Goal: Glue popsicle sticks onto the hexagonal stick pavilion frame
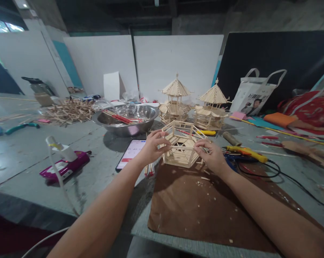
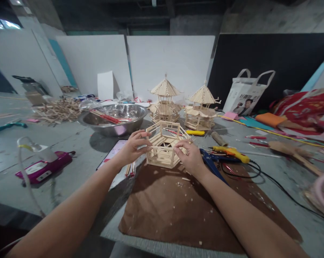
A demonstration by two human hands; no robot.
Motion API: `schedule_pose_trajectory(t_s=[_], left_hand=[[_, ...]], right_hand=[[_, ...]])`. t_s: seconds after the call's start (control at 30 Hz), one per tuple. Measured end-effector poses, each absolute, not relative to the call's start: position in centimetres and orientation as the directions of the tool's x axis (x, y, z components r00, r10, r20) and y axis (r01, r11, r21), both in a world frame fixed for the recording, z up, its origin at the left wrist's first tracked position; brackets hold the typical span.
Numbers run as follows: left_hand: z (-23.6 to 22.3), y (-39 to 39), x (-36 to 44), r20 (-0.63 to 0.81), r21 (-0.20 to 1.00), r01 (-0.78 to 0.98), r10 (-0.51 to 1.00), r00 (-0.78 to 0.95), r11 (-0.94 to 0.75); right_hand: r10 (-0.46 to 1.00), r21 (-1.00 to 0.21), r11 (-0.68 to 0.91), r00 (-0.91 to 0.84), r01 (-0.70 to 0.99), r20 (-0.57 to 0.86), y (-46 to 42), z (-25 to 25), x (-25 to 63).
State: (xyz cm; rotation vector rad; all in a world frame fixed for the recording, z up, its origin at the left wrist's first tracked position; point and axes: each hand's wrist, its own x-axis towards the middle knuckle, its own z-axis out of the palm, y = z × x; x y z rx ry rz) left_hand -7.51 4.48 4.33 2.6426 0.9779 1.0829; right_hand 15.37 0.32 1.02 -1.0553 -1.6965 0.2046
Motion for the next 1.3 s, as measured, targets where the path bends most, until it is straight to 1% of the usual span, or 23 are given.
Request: schedule_pose_trajectory(t_s=[0.13,0.33,0.47,0.63,0.8,0.93,1.3], left_hand=[[4.5,4.5,-7.6,0.584,0.296,0.499,0.568,0.580,-0.814],[4.4,4.5,-7.7,0.602,0.267,0.502,0.549,0.580,-0.823],[4.0,4.4,-7.7,0.623,0.295,0.483,0.549,0.558,-0.825],[3.3,4.3,-7.9,0.672,0.344,0.503,0.582,0.458,-0.793],[2.7,4.3,-7.8,0.706,0.364,0.494,0.580,0.407,-0.790],[2.4,4.3,-7.5,0.722,0.369,0.486,0.574,0.387,-0.792],[2.4,4.1,-7.4,0.713,0.382,0.506,0.595,0.370,-0.773]], right_hand=[[0.715,-0.580,0.600,-0.043,0.551,0.698,0.3,1.0,15.4],[0.682,-0.533,0.628,-0.072,0.567,0.727,0.2,1.2,15.3],[0.672,-0.514,0.631,-0.079,0.581,0.736,0.1,1.2,15.3],[0.674,-0.511,0.629,-0.083,0.587,0.734,0.2,1.0,15.4],[0.663,-0.499,0.632,-0.080,0.592,0.745,0.2,1.0,15.4],[0.660,-0.505,0.633,-0.068,0.587,0.748,0.1,1.0,15.3],[0.645,-0.474,0.640,-0.087,0.605,0.760,0.2,1.0,15.2]])
